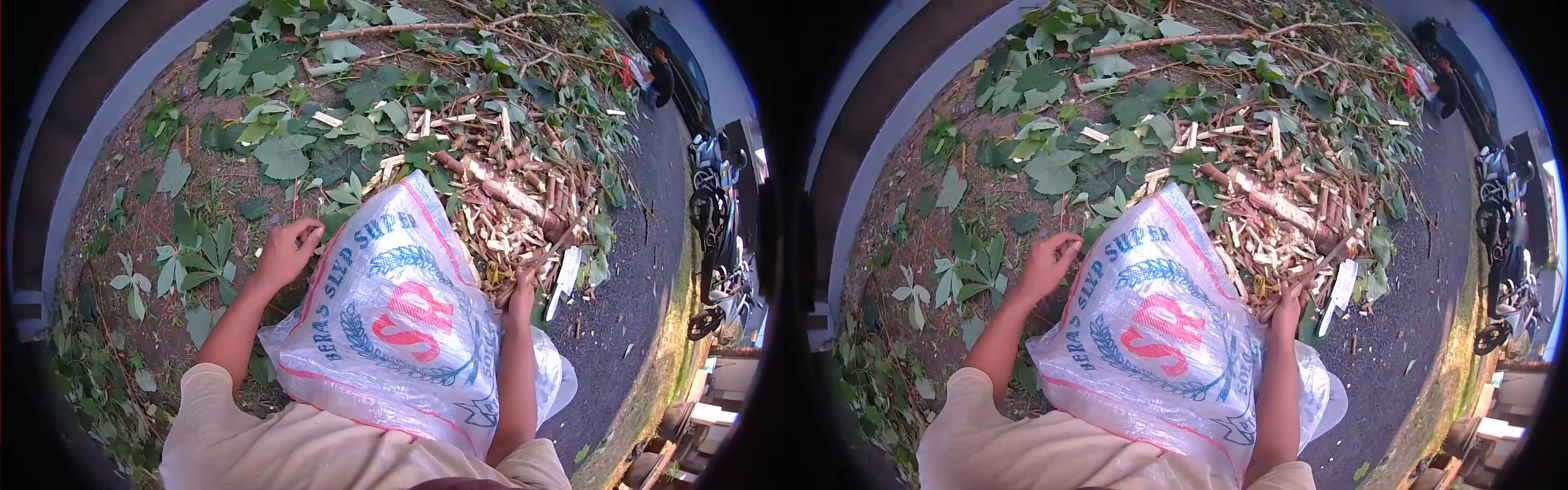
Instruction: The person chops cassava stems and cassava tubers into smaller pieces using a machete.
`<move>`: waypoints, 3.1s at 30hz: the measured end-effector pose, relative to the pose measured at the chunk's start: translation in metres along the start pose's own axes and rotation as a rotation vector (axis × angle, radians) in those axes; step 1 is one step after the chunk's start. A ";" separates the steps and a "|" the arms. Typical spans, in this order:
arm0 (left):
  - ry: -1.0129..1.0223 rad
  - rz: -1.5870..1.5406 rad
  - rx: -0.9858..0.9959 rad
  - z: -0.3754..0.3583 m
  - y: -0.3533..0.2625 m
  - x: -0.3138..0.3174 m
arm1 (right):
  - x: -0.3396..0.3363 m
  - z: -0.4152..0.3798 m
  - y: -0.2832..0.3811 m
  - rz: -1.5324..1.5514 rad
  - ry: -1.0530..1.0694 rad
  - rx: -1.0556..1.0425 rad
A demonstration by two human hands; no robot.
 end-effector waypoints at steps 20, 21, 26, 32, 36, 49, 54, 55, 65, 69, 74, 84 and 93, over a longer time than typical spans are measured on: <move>0.426 0.258 0.576 0.147 -0.279 0.212 | 0.057 -0.014 0.028 0.328 0.094 -0.094; 0.493 0.374 0.468 0.157 -0.263 0.227 | 0.059 -0.017 0.031 0.329 0.112 -0.079; 0.473 0.025 0.445 0.146 -0.282 0.225 | 0.066 -0.034 0.044 0.408 0.102 -0.044; 0.527 0.245 0.387 0.153 -0.256 0.235 | 0.065 -0.028 0.033 0.420 0.101 -0.043; 0.530 0.279 0.420 0.147 -0.260 0.237 | 0.062 -0.029 0.035 0.407 0.086 -0.061; 1.083 0.911 0.334 0.104 -0.178 0.307 | 0.037 -0.026 0.071 0.787 0.141 -0.139; 1.373 1.184 0.101 0.077 -0.147 0.315 | -0.009 -0.033 0.104 0.930 0.145 -0.291; 1.365 1.175 0.089 0.078 -0.146 0.315 | -0.011 -0.041 0.113 0.913 0.130 -0.330; 0.935 1.252 0.311 0.101 -0.172 0.312 | -0.003 -0.029 0.099 1.099 0.191 -0.244; 0.695 1.023 0.109 0.140 -0.172 0.280 | 0.024 -0.033 0.096 0.973 0.250 -0.188; 1.002 1.108 -0.245 0.143 -0.110 0.274 | 0.035 -0.041 0.092 0.764 0.181 -0.182; 0.636 1.033 -0.256 0.183 -0.115 0.245 | 0.034 -0.039 0.077 0.864 0.277 -0.109; 0.304 0.869 -0.119 0.248 -0.121 0.134 | 0.032 -0.049 0.095 0.897 0.250 -0.142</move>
Point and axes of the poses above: each hand's wrist, its own z-axis towards the middle knuckle, its own x-axis out of the palm, y = z × x, the point moved 10 cm from there along z, towards the middle knuckle, and after that the axes turned 14 degrees about y, right-handed, at the moved point
